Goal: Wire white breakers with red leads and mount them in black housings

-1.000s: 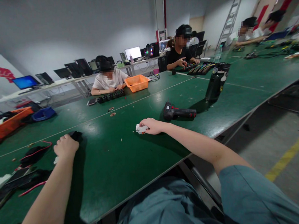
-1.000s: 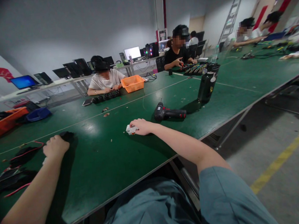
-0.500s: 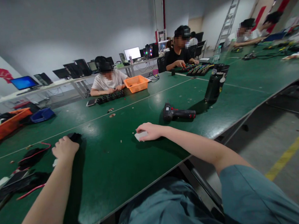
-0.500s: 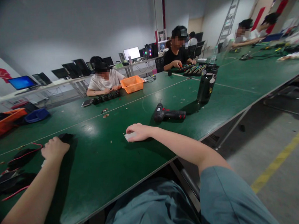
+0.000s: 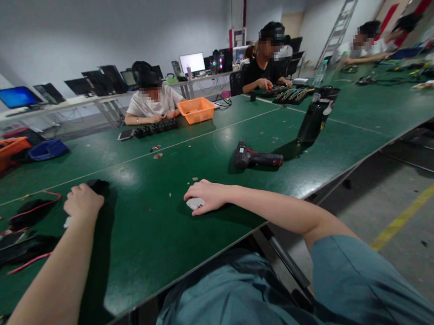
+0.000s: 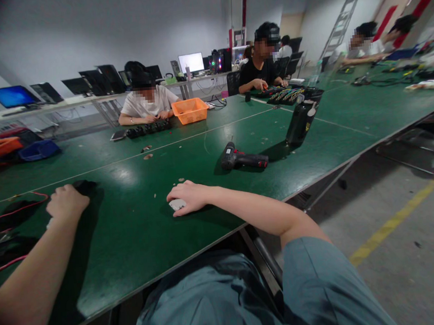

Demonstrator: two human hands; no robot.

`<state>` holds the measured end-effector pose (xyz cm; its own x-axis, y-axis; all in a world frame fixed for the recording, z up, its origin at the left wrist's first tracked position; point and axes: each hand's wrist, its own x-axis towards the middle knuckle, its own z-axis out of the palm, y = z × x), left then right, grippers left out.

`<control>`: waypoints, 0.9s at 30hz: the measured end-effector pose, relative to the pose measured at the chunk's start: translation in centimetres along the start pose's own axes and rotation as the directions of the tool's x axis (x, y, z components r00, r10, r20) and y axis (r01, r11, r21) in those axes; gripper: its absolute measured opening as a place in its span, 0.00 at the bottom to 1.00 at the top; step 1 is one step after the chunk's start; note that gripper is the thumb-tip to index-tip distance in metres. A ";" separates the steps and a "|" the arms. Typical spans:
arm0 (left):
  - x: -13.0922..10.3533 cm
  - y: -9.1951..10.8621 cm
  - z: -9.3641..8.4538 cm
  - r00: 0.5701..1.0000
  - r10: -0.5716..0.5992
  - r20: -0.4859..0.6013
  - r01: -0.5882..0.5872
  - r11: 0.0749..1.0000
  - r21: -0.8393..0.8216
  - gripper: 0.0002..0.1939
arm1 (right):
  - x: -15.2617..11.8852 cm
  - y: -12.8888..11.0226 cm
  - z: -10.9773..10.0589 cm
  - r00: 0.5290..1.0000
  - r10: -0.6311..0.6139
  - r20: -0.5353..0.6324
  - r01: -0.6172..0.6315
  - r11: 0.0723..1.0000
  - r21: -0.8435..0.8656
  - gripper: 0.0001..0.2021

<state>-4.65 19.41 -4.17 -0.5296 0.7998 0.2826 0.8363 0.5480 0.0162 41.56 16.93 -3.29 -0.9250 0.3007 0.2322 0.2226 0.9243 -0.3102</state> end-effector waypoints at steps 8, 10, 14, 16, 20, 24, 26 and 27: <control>0.0 0.1 0.0 1.000 -0.014 0.012 0.014 1.000 -0.020 0.33 | 0.0 -0.1 -0.1 1.000 0.017 0.000 -0.017 1.000 0.009 0.21; -0.1 0.2 0.0 1.000 -0.016 -0.010 0.015 0.999 -0.028 0.33 | 0.0 -0.1 0.0 1.000 0.027 -0.010 -0.027 1.000 0.007 0.21; -0.2 0.4 -0.2 0.999 -0.042 -0.017 0.042 0.999 -0.031 0.31 | 0.0 0.0 0.0 0.999 0.035 -0.005 -0.035 0.999 0.024 0.21; -0.3 0.5 -0.3 0.999 -0.031 -0.016 0.031 0.999 -0.012 0.31 | 0.0 0.0 -0.1 0.999 0.033 0.000 -0.033 0.999 0.023 0.22; -0.6 0.6 -0.6 0.998 0.022 -0.057 -0.018 0.997 0.076 0.31 | 0.1 0.0 -0.2 0.999 0.035 -0.001 -0.035 0.999 0.017 0.21; -0.7 0.5 -0.6 0.996 0.051 -0.068 -0.043 0.992 0.122 0.31 | 0.1 0.0 -0.2 0.999 0.041 0.004 -0.041 0.999 0.012 0.21; -0.6 0.4 -0.4 0.996 0.051 -0.075 -0.041 0.992 0.119 0.32 | 0.1 0.0 -0.2 0.999 0.041 0.010 -0.041 0.999 0.002 0.21; -0.5 0.4 -0.3 0.996 0.050 -0.076 -0.041 0.993 0.114 0.33 | 0.1 0.0 -0.2 0.999 0.040 0.011 -0.040 0.999 -0.004 0.21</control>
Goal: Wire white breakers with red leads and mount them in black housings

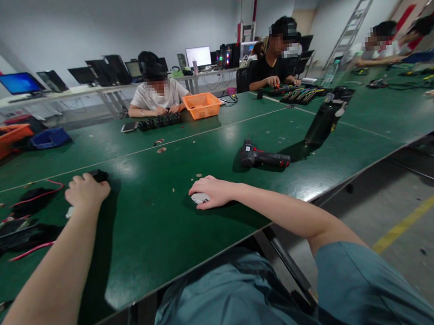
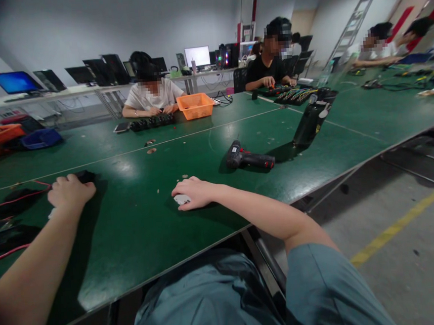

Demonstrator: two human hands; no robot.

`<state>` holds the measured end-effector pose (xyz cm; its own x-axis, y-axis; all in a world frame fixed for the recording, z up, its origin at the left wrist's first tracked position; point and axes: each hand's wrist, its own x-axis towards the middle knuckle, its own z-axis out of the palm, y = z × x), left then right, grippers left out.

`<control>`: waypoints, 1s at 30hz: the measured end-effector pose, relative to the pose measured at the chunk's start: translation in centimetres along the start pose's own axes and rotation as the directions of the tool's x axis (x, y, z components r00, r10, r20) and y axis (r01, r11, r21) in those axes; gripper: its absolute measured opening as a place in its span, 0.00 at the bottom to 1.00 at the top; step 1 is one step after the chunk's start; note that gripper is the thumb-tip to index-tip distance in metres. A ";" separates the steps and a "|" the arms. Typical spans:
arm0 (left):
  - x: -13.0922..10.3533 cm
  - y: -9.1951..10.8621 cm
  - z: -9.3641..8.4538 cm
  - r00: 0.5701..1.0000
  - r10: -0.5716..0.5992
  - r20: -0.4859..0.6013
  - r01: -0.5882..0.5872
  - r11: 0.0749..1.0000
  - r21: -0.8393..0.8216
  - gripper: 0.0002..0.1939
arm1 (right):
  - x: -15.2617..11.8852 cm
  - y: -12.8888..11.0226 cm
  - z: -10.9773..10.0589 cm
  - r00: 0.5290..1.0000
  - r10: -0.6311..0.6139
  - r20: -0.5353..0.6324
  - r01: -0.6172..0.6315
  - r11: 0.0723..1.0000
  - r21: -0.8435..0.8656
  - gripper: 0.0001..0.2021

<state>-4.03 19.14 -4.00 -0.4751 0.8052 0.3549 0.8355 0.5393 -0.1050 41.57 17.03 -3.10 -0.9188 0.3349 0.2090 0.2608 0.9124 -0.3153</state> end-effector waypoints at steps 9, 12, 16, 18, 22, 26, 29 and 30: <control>-0.4 0.5 -0.8 0.994 -0.034 0.109 0.044 0.995 -0.093 0.29 | -0.1 0.1 0.0 1.000 -0.006 0.015 0.006 1.000 -0.015 0.20; -0.4 0.5 -0.9 0.991 -0.034 0.128 0.046 0.994 -0.096 0.31 | -0.1 0.1 0.0 1.000 -0.009 0.014 0.009 1.000 -0.025 0.19; 0.1 0.4 -0.4 0.986 -0.044 0.161 0.058 0.995 -0.085 0.31 | 0.0 0.2 0.0 1.000 -0.011 0.015 0.012 1.000 -0.017 0.20; 0.4 0.3 -0.2 0.986 -0.043 0.160 0.055 0.996 -0.076 0.32 | 0.0 0.3 0.1 1.000 -0.014 0.011 0.015 1.000 -0.024 0.20; 0.5 0.1 -0.1 0.986 -0.018 0.164 0.032 0.996 -0.085 0.32 | 0.0 0.3 0.0 1.000 -0.019 0.019 0.019 0.999 -0.029 0.20; 0.3 0.2 -0.5 0.984 -0.018 0.177 0.031 0.997 -0.074 0.32 | 0.0 0.1 -0.1 1.000 -0.014 0.028 0.015 1.000 -0.020 0.20; 0.2 0.3 -0.7 0.984 -0.046 0.172 0.059 0.996 -0.067 0.34 | 0.0 0.1 -0.2 0.999 -0.008 0.032 0.009 1.000 -0.030 0.20; 0.1 0.3 -0.8 0.983 -0.055 0.174 0.069 0.995 -0.072 0.34 | 0.0 0.1 -0.2 0.999 -0.006 0.033 0.007 0.999 -0.031 0.20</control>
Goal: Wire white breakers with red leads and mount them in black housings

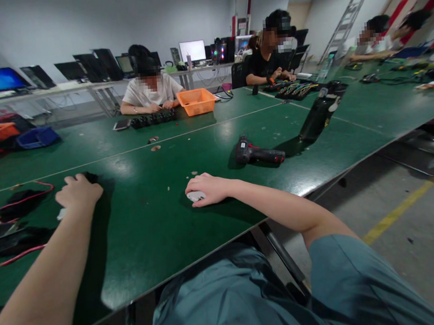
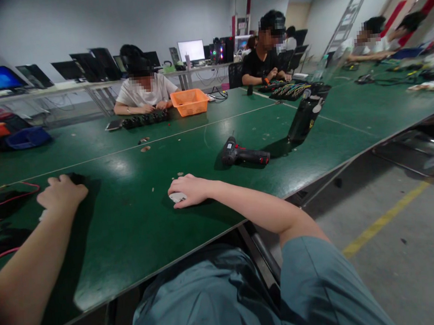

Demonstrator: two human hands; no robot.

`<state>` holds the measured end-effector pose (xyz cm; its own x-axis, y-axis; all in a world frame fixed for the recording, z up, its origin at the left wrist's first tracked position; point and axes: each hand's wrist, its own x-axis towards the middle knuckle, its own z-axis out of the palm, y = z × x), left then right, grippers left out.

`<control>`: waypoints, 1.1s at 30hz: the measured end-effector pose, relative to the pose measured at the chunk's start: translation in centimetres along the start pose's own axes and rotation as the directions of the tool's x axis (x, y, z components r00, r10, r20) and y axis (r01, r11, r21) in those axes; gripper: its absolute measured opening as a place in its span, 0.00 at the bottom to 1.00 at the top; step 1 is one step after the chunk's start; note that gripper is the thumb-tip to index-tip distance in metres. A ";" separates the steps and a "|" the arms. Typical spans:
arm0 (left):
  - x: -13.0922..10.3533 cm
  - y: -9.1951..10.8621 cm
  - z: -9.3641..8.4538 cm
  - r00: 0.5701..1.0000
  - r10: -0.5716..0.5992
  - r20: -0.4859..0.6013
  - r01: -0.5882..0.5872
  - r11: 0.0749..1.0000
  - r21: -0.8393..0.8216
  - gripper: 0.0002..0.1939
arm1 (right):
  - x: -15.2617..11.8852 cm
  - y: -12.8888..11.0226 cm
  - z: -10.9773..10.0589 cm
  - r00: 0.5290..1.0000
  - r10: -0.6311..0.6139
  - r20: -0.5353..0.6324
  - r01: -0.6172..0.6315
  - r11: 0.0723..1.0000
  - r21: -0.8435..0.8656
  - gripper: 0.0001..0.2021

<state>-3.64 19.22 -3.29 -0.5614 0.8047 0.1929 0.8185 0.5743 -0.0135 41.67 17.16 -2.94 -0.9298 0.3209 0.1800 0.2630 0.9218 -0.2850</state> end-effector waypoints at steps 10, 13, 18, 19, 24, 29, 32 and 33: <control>-0.3 -0.1 0.1 0.983 0.105 -0.153 -0.085 0.988 0.130 0.33 | 0.0 -0.1 -0.1 1.000 0.006 0.011 -0.006 1.000 0.010 0.20; -0.6 0.1 -0.2 0.981 0.112 -0.158 -0.094 0.989 0.116 0.34 | 0.0 -0.1 -0.1 1.000 0.007 0.011 -0.007 1.000 0.011 0.20; -1.3 0.4 -0.6 0.995 0.056 -0.088 -0.059 0.998 -0.037 0.35 | 0.0 -0.1 -0.1 1.000 0.004 0.010 -0.004 1.000 0.016 0.20; -1.4 0.4 -0.7 0.995 0.058 -0.082 -0.062 0.997 -0.046 0.35 | 0.0 0.0 -0.1 1.000 0.001 0.010 -0.002 1.000 0.017 0.20; -1.3 0.1 -0.5 0.985 0.138 -0.102 -0.141 0.990 -0.022 0.33 | 0.0 0.1 0.1 1.000 -0.003 0.010 0.003 1.000 0.011 0.20; -0.6 -0.5 0.1 0.981 0.171 -0.095 -0.167 0.985 0.053 0.31 | 0.0 0.2 0.2 1.000 -0.006 0.003 0.006 1.000 0.015 0.20; -0.3 -0.7 0.2 0.982 0.152 -0.115 -0.144 0.986 0.079 0.32 | 0.0 0.3 0.3 1.000 -0.007 0.001 0.007 1.000 0.023 0.20; -0.4 -0.7 0.2 0.982 0.141 -0.123 -0.132 0.988 0.080 0.32 | 0.0 0.3 0.3 1.000 -0.007 0.002 0.007 1.000 0.025 0.20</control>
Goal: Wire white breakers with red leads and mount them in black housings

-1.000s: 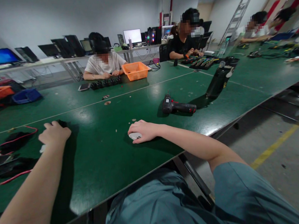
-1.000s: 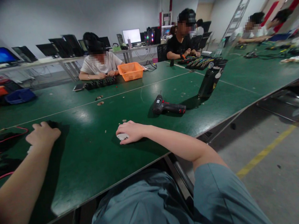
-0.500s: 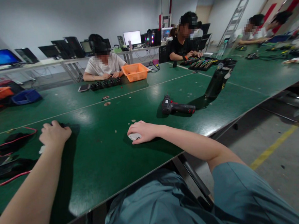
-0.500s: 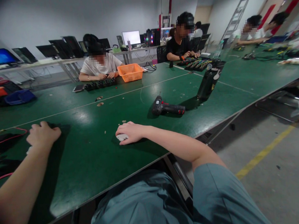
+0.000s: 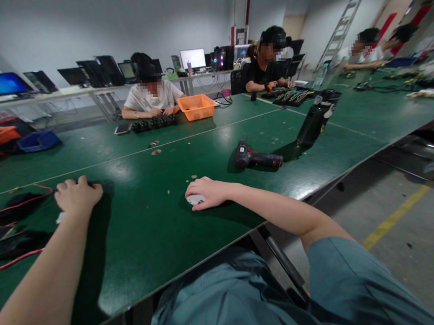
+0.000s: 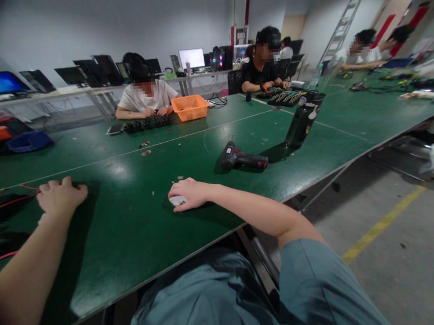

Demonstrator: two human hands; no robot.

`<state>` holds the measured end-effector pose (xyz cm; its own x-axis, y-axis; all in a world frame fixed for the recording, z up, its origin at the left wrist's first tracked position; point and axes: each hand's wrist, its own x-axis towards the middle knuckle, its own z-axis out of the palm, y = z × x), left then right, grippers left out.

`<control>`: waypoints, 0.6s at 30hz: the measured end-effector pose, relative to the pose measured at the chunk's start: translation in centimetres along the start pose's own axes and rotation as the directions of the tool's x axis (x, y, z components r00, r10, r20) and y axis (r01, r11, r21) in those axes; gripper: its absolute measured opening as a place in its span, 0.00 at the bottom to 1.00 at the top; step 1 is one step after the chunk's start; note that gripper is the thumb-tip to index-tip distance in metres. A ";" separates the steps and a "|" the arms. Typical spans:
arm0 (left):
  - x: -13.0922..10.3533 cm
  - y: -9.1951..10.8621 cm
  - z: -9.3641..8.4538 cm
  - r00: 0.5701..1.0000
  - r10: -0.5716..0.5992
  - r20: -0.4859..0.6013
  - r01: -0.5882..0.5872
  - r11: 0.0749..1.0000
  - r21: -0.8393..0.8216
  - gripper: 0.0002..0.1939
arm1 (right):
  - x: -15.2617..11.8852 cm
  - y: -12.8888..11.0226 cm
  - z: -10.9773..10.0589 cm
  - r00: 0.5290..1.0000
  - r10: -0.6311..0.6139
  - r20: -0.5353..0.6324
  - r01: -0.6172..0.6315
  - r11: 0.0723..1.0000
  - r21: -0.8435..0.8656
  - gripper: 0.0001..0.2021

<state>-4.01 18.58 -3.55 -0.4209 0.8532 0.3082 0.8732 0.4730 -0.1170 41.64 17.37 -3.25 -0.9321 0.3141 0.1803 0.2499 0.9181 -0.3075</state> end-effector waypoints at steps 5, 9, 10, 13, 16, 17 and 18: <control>-0.3 0.2 -0.3 0.997 -0.079 -0.006 0.079 0.997 -0.007 0.35 | 0.0 -0.1 -0.1 1.000 0.005 0.006 -0.005 1.000 0.002 0.20; -0.3 0.4 -0.2 0.990 -0.127 -0.059 0.126 0.992 -0.012 0.39 | 0.0 -0.3 -0.3 1.000 0.010 0.013 -0.010 1.000 0.011 0.19; -0.3 0.4 -0.1 0.989 -0.131 -0.072 0.130 0.991 -0.017 0.40 | 0.0 -0.3 -0.3 1.000 0.012 0.015 -0.012 1.000 0.012 0.19; -0.2 0.5 0.1 0.987 -0.135 -0.087 0.133 0.991 -0.032 0.42 | 0.0 -0.3 -0.3 1.000 0.018 0.015 -0.018 1.000 0.008 0.20; 0.0 0.5 0.3 0.987 -0.157 -0.041 0.154 0.986 -0.055 0.42 | 0.0 -0.3 -0.3 1.000 0.014 0.015 -0.014 1.000 0.002 0.20; 0.1 0.5 0.3 0.986 -0.166 -0.023 0.164 0.985 -0.059 0.42 | 0.0 -0.3 -0.3 1.000 0.010 0.016 -0.010 1.000 0.001 0.20; 0.1 0.5 0.3 0.985 -0.173 -0.008 0.172 0.983 -0.057 0.43 | 0.0 -0.3 -0.3 1.000 0.006 0.016 -0.006 1.000 0.000 0.20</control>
<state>-3.73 18.99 -3.85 -0.5633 0.7568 0.3315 0.8005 0.5993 -0.0080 41.61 17.20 -2.91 -0.9347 0.3160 0.1630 0.2558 0.9160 -0.3089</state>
